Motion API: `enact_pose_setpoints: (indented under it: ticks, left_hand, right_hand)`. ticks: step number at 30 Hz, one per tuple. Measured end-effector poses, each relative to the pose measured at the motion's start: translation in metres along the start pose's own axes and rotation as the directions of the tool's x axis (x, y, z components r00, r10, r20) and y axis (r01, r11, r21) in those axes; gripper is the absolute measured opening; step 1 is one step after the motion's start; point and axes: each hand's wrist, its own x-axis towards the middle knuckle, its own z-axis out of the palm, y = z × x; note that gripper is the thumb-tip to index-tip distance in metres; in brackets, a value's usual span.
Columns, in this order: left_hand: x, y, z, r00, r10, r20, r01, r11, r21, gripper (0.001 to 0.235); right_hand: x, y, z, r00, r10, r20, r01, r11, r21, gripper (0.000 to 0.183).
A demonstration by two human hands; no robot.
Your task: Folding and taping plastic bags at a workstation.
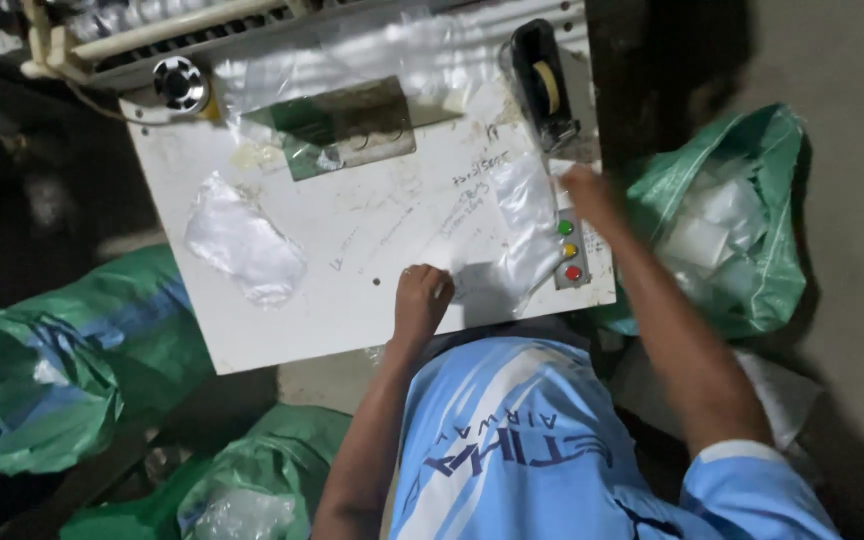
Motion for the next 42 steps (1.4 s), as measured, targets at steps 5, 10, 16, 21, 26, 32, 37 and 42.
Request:
enact_pose_setpoints:
  ticks: [5, 10, 16, 21, 26, 32, 37, 42]
  left_hand:
    - [-0.008, 0.008, 0.023, 0.989, 0.100, 0.113, -0.103, 0.994, 0.023, 0.017]
    - [0.011, 0.026, 0.021, 0.964, 0.016, 0.266, -0.001, 0.998, -0.057, 0.008]
    - [0.047, 0.049, 0.030, 0.633, -0.510, 0.582, 0.737, 0.167, -0.655, 0.027]
    - [0.069, 0.051, 0.020, 0.581, -0.440, 0.685, 0.801, 0.156, -0.578, 0.032]
    - [0.048, 0.023, 0.045, 0.588, -0.610, 0.531, 0.781, 0.257, -0.569, 0.023]
    - [0.036, 0.001, 0.065, 0.655, -0.597, 0.463, 0.756, 0.519, -0.399, 0.028]
    - [0.026, 0.009, 0.027, 0.784, -0.528, 0.327, 0.604, 0.770, -0.204, 0.023]
    - [-0.033, -0.063, 0.054, 0.712, -0.617, 0.335, 0.667, 0.743, -0.050, 0.024]
  right_hand:
    - [-0.064, -0.108, 0.019, 0.737, 0.152, 0.659, -0.466, 0.821, 0.331, 0.032]
    - [-0.074, -0.047, 0.089, 0.711, 0.090, 0.697, -0.423, 0.847, 0.323, 0.047]
    - [-0.118, -0.066, 0.003, 0.829, 0.266, 0.492, -0.366, 0.923, 0.118, 0.084]
    - [-0.139, 0.052, 0.042, 0.909, 0.304, -0.285, 0.147, 0.405, 0.902, 0.031]
    - [-0.162, 0.188, 0.020, 0.698, 0.071, -0.712, -0.168, 0.983, -0.067, 0.039]
    - [-0.109, 0.076, 0.084, 0.950, 0.279, -0.138, -0.245, 0.944, 0.222, 0.044]
    - [-0.066, 0.017, 0.176, 0.998, -0.042, -0.056, 0.045, 0.998, 0.046, 0.018]
    - [-0.077, -0.067, 0.162, 0.955, -0.277, 0.102, 0.262, 0.955, 0.141, 0.021]
